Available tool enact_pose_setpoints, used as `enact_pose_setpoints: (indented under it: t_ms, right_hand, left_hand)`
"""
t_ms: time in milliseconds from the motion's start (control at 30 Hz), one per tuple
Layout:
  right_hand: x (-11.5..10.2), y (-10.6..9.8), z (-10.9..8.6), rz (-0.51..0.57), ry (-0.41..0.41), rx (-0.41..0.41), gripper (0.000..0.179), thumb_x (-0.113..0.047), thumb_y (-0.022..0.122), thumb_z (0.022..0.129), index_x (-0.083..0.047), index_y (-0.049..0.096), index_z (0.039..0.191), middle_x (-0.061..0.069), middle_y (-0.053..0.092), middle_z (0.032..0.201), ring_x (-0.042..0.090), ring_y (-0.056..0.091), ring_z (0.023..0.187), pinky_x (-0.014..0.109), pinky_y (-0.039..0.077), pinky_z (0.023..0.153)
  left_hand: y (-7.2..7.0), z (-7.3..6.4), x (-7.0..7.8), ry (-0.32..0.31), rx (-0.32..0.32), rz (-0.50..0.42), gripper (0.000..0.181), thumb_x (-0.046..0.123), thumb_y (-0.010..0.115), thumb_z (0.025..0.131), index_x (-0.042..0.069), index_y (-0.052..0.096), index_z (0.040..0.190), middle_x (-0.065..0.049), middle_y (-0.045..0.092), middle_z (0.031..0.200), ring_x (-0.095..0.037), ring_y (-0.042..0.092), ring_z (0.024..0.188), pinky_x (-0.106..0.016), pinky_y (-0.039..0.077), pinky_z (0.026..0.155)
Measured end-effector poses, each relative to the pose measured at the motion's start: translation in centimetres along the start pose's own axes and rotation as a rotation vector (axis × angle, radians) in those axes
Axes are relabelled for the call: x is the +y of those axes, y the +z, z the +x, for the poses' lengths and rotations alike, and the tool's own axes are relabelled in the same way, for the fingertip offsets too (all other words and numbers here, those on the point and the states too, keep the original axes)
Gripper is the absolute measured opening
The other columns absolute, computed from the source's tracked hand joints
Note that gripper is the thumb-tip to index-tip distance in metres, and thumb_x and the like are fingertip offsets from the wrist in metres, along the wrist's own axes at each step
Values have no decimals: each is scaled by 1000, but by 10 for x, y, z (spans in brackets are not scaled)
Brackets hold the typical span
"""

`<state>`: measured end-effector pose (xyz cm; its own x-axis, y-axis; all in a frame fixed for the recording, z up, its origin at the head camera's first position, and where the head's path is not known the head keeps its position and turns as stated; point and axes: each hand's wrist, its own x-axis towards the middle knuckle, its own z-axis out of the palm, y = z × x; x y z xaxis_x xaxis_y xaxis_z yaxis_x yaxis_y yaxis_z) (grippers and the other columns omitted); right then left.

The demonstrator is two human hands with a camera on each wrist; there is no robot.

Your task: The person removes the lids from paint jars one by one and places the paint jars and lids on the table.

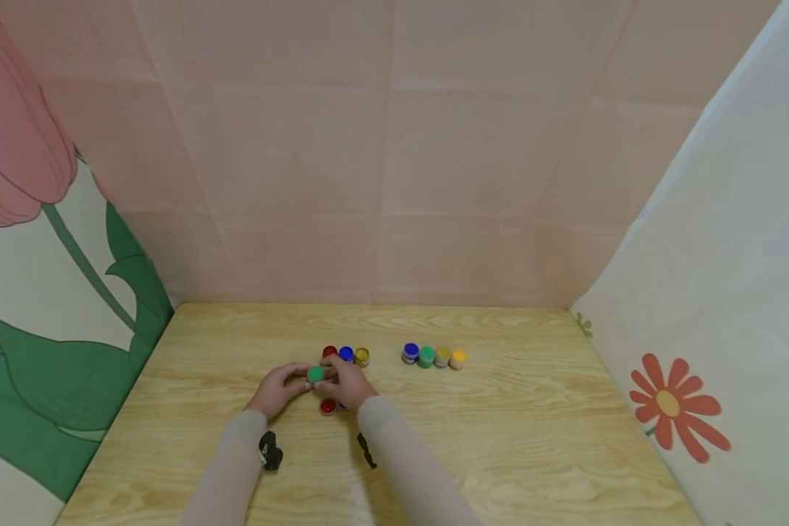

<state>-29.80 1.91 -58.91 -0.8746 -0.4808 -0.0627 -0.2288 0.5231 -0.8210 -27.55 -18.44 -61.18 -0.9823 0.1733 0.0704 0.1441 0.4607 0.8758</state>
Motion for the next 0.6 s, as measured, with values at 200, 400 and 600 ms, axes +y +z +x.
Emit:
enact_pose_setpoints:
  t_ms: [200,400,600]
  right_hand:
    - [-2,1,-1,13,-1,30,29,-20,72,97,-13,57,120,9,69,119,22,66,112,34,58,91]
    - [0,1,-1,-25,-33,41,24,-19,69,98,-14,61,120,9,70,118,21,67,110,33,58,90]
    - [1,0,-1,-57,-57,15,28,-20,66,100,-15,62,128,7,70,119,21,67,111,35,57,93]
  left_hand:
    - [0,1,-1,-17,5,-2,30,13,74,93,9,71,123,-8,69,126,-34,57,127,-54,42,112]
    - [-1,1,0,-21,-7,-17,30,13,74,93,10,71,123,-8,69,127,-34,57,128,-55,40,113]
    - [-1,0,-1,-11,-5,-4,30,14,73,94,9,71,123,-9,69,126,-34,57,128,-56,41,112]
